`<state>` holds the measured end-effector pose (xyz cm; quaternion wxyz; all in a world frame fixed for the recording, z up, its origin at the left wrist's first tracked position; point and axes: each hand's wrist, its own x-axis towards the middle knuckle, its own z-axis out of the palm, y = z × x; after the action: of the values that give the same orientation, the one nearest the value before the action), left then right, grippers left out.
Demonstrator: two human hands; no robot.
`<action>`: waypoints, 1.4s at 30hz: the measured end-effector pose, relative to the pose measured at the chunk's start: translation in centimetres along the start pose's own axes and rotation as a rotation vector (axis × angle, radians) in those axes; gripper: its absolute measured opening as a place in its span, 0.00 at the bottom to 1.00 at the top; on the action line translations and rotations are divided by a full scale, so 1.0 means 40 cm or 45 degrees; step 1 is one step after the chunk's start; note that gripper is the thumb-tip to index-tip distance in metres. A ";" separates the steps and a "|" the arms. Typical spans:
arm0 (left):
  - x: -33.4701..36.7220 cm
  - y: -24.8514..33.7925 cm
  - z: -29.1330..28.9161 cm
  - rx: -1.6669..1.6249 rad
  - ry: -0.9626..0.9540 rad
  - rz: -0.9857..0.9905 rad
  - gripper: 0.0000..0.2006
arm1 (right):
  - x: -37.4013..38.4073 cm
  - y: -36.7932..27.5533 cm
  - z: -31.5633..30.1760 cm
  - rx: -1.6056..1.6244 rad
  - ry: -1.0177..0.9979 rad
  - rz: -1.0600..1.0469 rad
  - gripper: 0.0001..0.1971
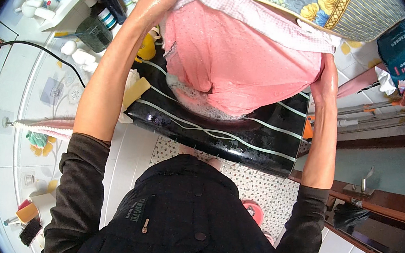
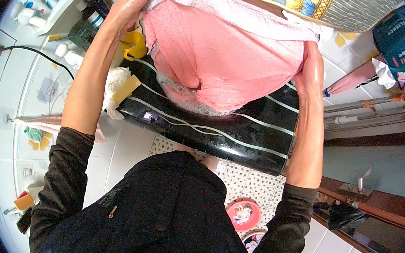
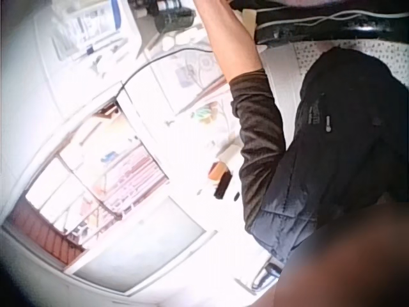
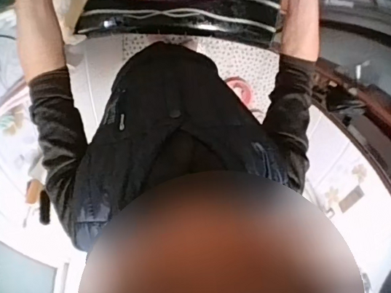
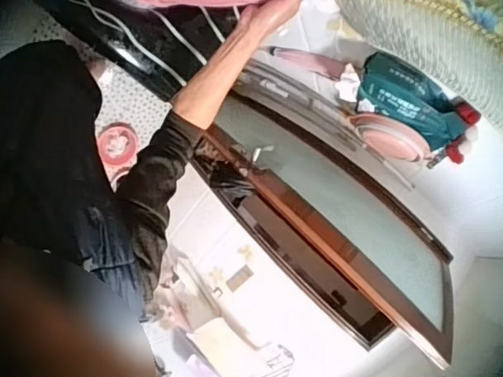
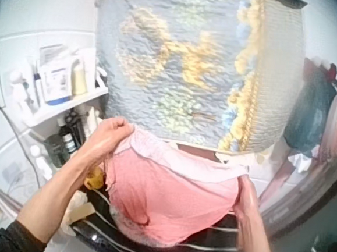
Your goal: The person hand washes a black garment and a pink garment in a sink. They rinse the black item, wring it out, and place it aside. Then they add liquid detergent to the sink and scrub the pink garment in the soapy water.
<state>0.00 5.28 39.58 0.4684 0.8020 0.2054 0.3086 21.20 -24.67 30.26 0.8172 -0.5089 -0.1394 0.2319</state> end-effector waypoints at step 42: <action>0.211 0.218 -0.012 -1.429 -0.244 -0.124 0.05 | -0.080 0.348 0.035 -1.041 -0.155 -0.286 0.10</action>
<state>6.15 6.62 49.97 0.8527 0.4446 0.0033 0.2742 14.52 -20.03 18.44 0.5588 -0.7580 -0.3223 0.0968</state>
